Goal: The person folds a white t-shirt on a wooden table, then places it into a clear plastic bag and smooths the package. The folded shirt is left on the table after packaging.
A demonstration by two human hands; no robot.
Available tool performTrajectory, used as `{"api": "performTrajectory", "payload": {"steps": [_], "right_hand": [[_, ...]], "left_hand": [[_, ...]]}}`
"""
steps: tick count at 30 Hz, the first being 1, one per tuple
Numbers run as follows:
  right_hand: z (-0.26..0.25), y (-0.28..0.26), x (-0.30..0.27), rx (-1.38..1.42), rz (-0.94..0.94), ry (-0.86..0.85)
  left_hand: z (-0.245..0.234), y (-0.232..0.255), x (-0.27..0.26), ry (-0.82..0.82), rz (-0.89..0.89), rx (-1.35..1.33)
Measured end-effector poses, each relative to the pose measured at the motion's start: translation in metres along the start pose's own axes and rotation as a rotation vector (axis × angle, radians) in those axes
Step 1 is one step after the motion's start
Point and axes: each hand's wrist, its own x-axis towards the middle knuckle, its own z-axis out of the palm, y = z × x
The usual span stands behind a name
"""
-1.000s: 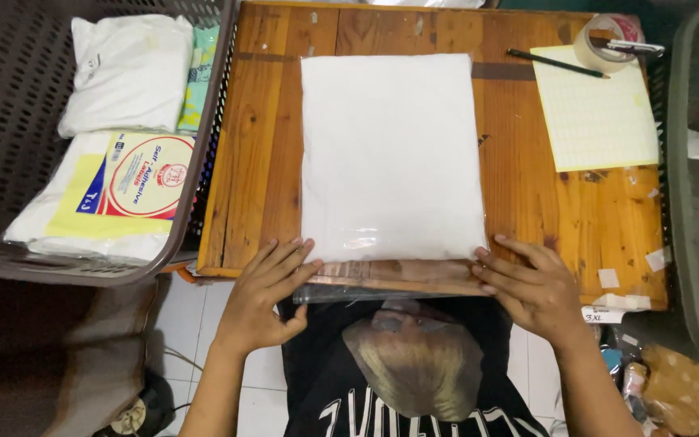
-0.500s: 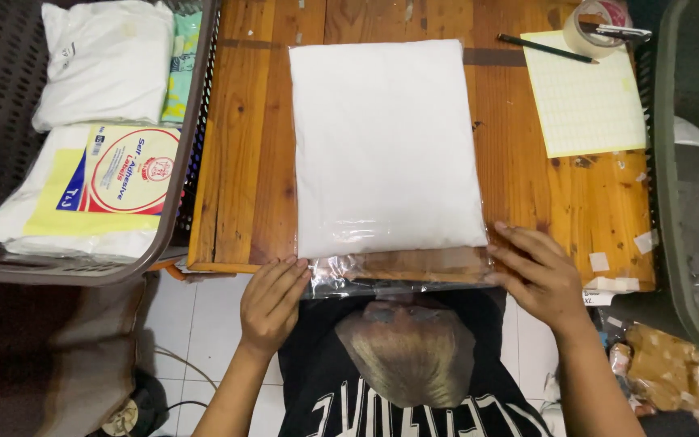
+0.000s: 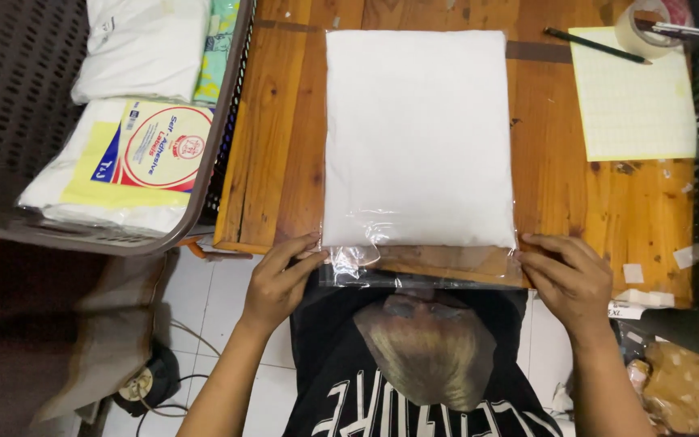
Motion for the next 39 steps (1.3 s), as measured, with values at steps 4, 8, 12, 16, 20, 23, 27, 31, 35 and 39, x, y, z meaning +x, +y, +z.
{"api": "performTrajectory", "payload": {"steps": [4,8,12,16,20,23,27,31,35,39], "right_hand": [[0.001,0.001,-0.004,-0.006,-0.015,0.009],[0.003,0.007,-0.005,0.043,0.036,0.009],[0.002,0.014,-0.008,0.098,0.341,-0.109],[-0.002,0.018,-0.004,0.224,0.59,-0.271],[-0.008,0.012,0.008,0.2,0.643,-0.375],[-0.007,0.006,0.008,0.175,0.468,-0.321],[-0.002,0.008,-0.003,0.257,0.374,-0.162],[-0.002,0.006,-0.003,0.379,0.281,-0.067],[-0.003,0.01,-0.007,0.452,0.335,-0.069],[-0.005,-0.003,0.008,0.478,0.378,-0.103]], "left_hand": [[0.003,0.001,0.002,0.042,-0.026,-0.069],[0.004,-0.001,0.006,0.072,-0.033,-0.087],[0.006,0.003,0.013,0.149,-0.136,-0.063],[0.006,0.009,0.016,0.077,-0.393,-0.055],[0.002,0.009,0.018,-0.027,-0.49,-0.059],[-0.001,0.013,0.021,-0.067,-0.473,-0.067],[-0.001,0.018,0.022,-0.042,-0.481,-0.083],[0.001,0.017,0.018,0.044,-0.382,-0.125],[0.001,0.011,0.012,0.07,-0.358,-0.181],[0.005,0.012,0.01,0.09,-0.44,-0.123]]}}
